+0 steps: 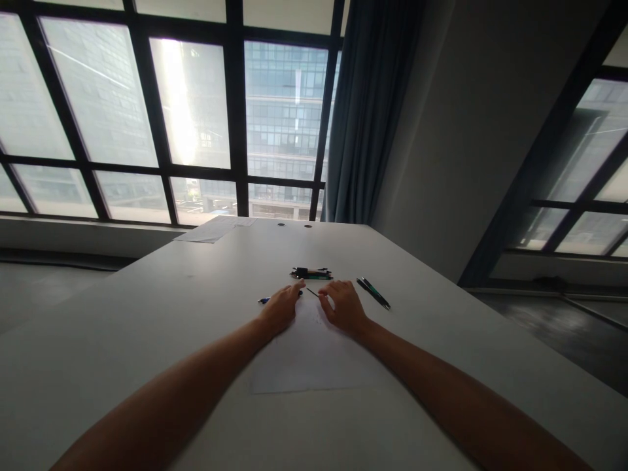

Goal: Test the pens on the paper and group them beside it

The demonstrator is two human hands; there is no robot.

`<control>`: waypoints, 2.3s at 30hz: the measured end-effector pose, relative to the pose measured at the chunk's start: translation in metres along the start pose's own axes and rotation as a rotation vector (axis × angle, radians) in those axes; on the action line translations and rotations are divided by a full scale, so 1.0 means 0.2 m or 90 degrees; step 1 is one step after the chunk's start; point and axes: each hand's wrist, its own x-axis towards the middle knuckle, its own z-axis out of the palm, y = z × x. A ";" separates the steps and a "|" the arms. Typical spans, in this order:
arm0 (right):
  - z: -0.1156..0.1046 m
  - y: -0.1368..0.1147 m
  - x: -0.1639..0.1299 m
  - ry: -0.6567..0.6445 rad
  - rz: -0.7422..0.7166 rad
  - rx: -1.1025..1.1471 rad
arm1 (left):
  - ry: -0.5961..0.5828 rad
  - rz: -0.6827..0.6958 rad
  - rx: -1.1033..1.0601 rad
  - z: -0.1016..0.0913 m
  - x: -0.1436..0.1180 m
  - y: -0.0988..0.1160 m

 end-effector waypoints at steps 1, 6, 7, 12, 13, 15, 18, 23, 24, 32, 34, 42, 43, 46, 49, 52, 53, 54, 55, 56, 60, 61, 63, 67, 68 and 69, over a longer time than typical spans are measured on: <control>0.00 -0.01 0.00 -0.006 -0.024 0.018 | -0.005 0.010 0.010 0.00 0.00 0.00; 0.01 -0.02 -0.01 -0.036 -0.064 0.040 | -0.013 0.092 0.070 -0.04 0.00 0.03; 0.01 -0.02 -0.01 -0.036 -0.052 0.033 | -0.008 0.108 0.081 -0.05 0.00 0.03; 0.01 0.00 0.00 -0.034 0.029 0.003 | -0.008 0.131 0.122 -0.06 0.00 0.03; 0.01 0.00 0.00 -0.037 0.043 -0.001 | -0.017 0.126 0.115 -0.06 0.00 0.03; 0.01 0.00 0.00 -0.043 0.066 -0.011 | -0.034 0.114 0.087 -0.05 0.00 0.02; 0.01 0.00 0.01 -0.040 0.085 -0.021 | -0.043 0.099 0.033 -0.04 0.00 0.02; 0.03 0.03 0.01 0.001 0.135 0.010 | -0.062 0.069 -0.017 -0.03 0.00 0.01; 0.03 0.04 0.01 0.021 0.159 0.030 | -0.064 0.060 -0.024 -0.03 0.00 0.01; 0.06 0.19 -0.01 0.203 0.390 0.175 | 0.129 -0.088 -0.067 -0.07 0.00 0.00; 0.07 0.20 -0.01 0.203 0.401 0.169 | 0.165 -0.130 -0.074 -0.07 0.00 -0.01; 0.06 0.09 -0.01 -0.033 0.159 -0.028 | 0.093 -0.044 -0.017 -0.06 0.00 -0.02; 0.05 0.08 -0.01 -0.059 0.151 -0.039 | 0.064 -0.014 -0.004 -0.06 0.00 -0.01; 0.04 0.06 0.00 -0.128 0.168 -0.062 | -0.019 0.052 0.027 -0.05 -0.01 0.00; 0.03 0.06 0.01 -0.160 0.185 -0.072 | -0.057 0.042 0.031 -0.04 0.00 0.01; 0.03 0.05 0.01 -0.163 0.185 -0.076 | -0.056 0.027 0.019 -0.04 0.00 0.00; 0.03 0.05 0.01 -0.156 0.184 -0.076 | -0.050 0.029 0.015 -0.04 0.00 0.00; 0.04 0.04 0.01 -0.143 0.186 -0.075 | -0.042 0.030 0.013 -0.04 0.00 0.00; 0.04 0.04 0.01 -0.128 0.192 -0.071 | -0.027 0.030 0.013 -0.04 0.00 0.00; 0.04 0.04 0.00 -0.110 0.203 -0.064 | -0.007 0.026 0.016 -0.04 0.00 0.01; 0.06 0.06 -0.01 -0.041 0.265 -0.006 | 0.101 -0.020 0.035 -0.05 0.00 0.01; 0.06 0.06 -0.01 -0.021 0.269 0.008 | 0.119 -0.032 0.038 -0.05 0.00 0.01; 0.06 0.07 -0.01 0.021 0.265 0.029 | 0.137 -0.052 0.043 -0.05 0.00 0.01; 0.06 0.07 -0.02 0.062 0.247 0.046 | 0.155 -0.061 0.045 -0.06 0.00 0.01; 0.06 0.07 -0.02 0.061 0.242 0.048 | 0.160 -0.061 0.040 -0.06 0.00 0.01; 0.06 0.07 -0.02 0.057 0.238 0.049 | 0.165 -0.060 0.033 -0.06 0.00 0.01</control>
